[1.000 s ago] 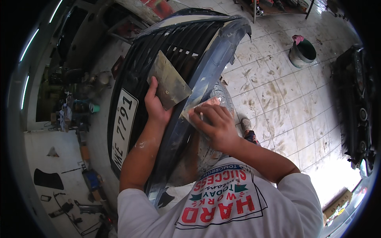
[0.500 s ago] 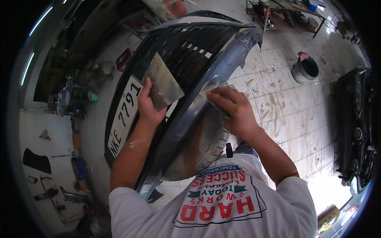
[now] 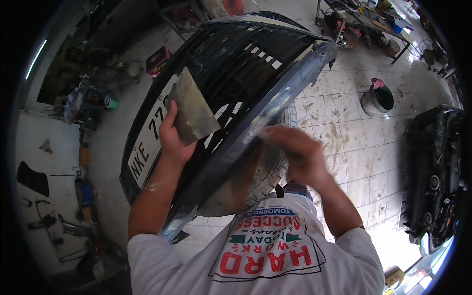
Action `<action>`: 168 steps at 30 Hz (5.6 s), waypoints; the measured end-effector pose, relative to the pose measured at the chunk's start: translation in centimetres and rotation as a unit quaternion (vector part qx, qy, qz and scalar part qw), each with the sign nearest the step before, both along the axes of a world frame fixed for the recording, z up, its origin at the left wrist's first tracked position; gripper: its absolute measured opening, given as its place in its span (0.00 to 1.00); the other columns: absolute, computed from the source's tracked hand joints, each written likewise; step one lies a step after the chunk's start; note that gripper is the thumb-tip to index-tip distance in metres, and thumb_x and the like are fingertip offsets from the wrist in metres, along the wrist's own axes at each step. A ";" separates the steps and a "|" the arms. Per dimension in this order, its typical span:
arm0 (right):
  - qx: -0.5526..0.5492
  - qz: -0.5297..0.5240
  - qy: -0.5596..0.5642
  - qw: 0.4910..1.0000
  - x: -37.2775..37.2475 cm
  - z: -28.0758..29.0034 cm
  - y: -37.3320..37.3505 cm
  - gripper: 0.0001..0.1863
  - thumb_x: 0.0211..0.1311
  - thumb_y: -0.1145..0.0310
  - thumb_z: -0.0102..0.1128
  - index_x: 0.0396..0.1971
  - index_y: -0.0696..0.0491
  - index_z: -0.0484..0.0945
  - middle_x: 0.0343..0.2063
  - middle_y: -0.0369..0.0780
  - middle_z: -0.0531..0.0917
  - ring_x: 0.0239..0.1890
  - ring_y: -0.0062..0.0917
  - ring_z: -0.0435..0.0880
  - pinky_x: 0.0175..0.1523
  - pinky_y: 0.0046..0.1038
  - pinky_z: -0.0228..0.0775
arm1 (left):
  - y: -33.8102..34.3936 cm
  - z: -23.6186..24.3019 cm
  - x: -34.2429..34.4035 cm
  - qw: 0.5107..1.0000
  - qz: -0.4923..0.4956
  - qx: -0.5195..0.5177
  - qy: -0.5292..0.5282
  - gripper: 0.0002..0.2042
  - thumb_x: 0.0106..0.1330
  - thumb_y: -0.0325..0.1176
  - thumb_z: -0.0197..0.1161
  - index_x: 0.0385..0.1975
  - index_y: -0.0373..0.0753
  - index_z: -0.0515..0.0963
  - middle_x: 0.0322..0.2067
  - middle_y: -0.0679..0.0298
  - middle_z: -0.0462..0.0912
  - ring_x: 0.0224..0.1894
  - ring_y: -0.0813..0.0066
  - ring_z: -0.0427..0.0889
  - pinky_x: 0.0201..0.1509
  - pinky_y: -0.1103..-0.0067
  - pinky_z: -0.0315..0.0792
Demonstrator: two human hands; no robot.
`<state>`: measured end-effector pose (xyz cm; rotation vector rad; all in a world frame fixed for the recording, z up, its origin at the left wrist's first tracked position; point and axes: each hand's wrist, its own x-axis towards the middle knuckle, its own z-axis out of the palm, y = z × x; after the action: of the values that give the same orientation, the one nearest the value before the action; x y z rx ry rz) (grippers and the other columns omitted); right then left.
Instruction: The person applies a beige body filler to a detached black car bumper using a metal spreader. They smooth the filler across the surface, then move to a workbench to scoop more filler from a container and continue applying it to the bumper.
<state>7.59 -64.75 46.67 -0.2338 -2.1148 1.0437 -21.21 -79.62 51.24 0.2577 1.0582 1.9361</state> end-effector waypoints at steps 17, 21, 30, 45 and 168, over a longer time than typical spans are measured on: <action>-0.360 0.031 -0.106 0.926 -2.6 -1.6 6.5 0.17 0.68 0.68 0.73 0.50 0.53 0.75 0.39 0.39 0.87 0.41 0.20 0.87 0.45 0.27 0.80 | -10.5 1.0 -1.3 0.997 0.073 0.025 -0.029 0.21 0.81 0.43 0.57 0.65 0.37 0.75 0.55 0.59 0.86 0.54 0.66 0.87 0.58 0.68 0.83; -0.294 0.085 -0.124 0.944 -2.3 -0.9 -3.3 0.17 0.67 0.69 0.74 0.48 0.53 0.73 0.36 0.38 0.87 0.42 0.20 0.86 0.47 0.28 0.79 | -11.5 1.6 0.5 0.994 0.102 -0.015 -0.040 0.23 0.81 0.45 0.57 0.67 0.38 0.73 0.58 0.59 0.83 0.59 0.63 0.83 0.65 0.66 0.76; -0.078 0.196 0.055 0.976 2.8 3.4 -14.3 0.22 0.52 0.86 0.70 0.41 0.53 0.68 0.61 0.61 0.69 0.71 0.67 0.67 0.73 0.64 0.63 | -15.1 -1.5 15.3 0.985 0.085 -0.111 0.098 0.20 0.71 0.26 0.70 0.61 0.34 0.77 0.53 0.57 0.85 0.55 0.69 0.85 0.56 0.69 0.80; 0.215 0.014 -0.218 0.952 10.6 4.0 -14.2 0.20 0.51 0.79 0.66 0.46 0.49 0.89 0.51 0.38 0.87 0.56 0.38 0.84 0.60 0.45 0.74 | -14.3 -1.4 20.6 0.776 -0.098 -0.040 0.622 0.20 0.77 0.30 0.61 0.65 0.32 0.76 0.30 0.52 0.86 0.29 0.61 0.88 0.35 0.71 0.79; 0.167 -0.044 -0.019 0.985 -1.1 -2.5 -4.9 0.35 0.45 0.89 0.49 0.55 0.50 0.86 0.54 0.48 0.86 0.56 0.45 0.86 0.63 0.40 0.79 | -25.5 -9.9 26.3 0.962 0.260 0.044 0.071 0.27 0.75 0.33 0.67 0.70 0.37 0.67 0.63 0.58 0.77 0.65 0.61 0.76 0.70 0.61 0.70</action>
<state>6.45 -69.62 44.21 -0.1817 -2.2531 0.6245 5.05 -105.13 41.30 0.1786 1.2221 2.4691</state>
